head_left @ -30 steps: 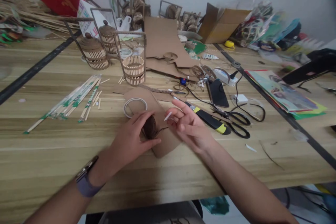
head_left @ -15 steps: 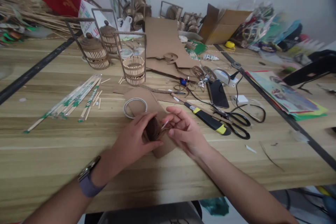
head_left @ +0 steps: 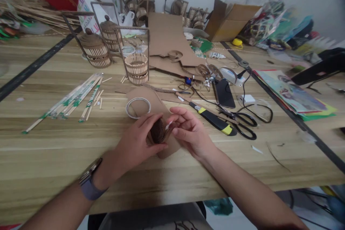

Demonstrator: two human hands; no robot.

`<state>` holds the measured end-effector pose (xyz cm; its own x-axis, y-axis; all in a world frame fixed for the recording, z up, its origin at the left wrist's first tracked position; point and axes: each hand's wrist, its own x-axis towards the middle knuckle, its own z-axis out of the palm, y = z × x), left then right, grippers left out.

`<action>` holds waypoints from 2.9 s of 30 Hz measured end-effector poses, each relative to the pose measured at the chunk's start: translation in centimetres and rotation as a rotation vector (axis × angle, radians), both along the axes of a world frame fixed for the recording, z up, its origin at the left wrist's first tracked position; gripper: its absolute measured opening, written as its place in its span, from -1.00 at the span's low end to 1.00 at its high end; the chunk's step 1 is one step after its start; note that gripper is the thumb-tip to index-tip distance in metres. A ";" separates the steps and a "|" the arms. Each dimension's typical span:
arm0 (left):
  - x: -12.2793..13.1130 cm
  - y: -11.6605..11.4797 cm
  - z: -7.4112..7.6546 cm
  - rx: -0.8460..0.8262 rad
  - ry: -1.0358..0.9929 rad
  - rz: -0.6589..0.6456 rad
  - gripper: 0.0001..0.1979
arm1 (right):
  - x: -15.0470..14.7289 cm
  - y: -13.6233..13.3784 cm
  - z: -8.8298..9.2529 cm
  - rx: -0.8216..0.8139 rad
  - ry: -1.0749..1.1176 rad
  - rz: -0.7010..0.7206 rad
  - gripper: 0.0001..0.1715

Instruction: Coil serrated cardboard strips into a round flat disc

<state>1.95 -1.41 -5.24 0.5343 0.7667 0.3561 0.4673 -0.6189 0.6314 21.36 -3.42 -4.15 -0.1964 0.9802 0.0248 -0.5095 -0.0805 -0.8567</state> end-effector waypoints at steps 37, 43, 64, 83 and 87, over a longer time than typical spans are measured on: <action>0.2 -0.4 0.1 0.122 -0.054 0.015 -0.34 | 0.2 -0.8 0.3 -0.035 0.000 -0.023 -0.55; 0.2 -0.5 0.2 0.064 -0.064 -0.004 -0.32 | 0.2 -0.7 0.4 -0.055 0.012 -0.047 -0.54; 0.5 -0.6 -0.2 0.065 -0.053 -0.006 -0.33 | 0.2 -0.5 0.7 -0.092 -0.007 -0.026 -0.60; 0.6 -0.7 -0.2 0.022 -0.064 -0.012 -0.30 | -0.2 -0.5 0.0 -0.115 0.034 -0.027 -0.64; 0.6 -0.7 -0.2 -0.017 -0.067 -0.015 -0.27 | -0.3 -0.5 -0.2 -0.110 0.037 -0.028 -0.62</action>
<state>2.52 -2.14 -5.46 0.5210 0.7652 0.3781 0.4149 -0.6142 0.6713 21.01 -3.89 -4.36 -0.1703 0.9825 -0.0761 -0.5437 -0.1581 -0.8243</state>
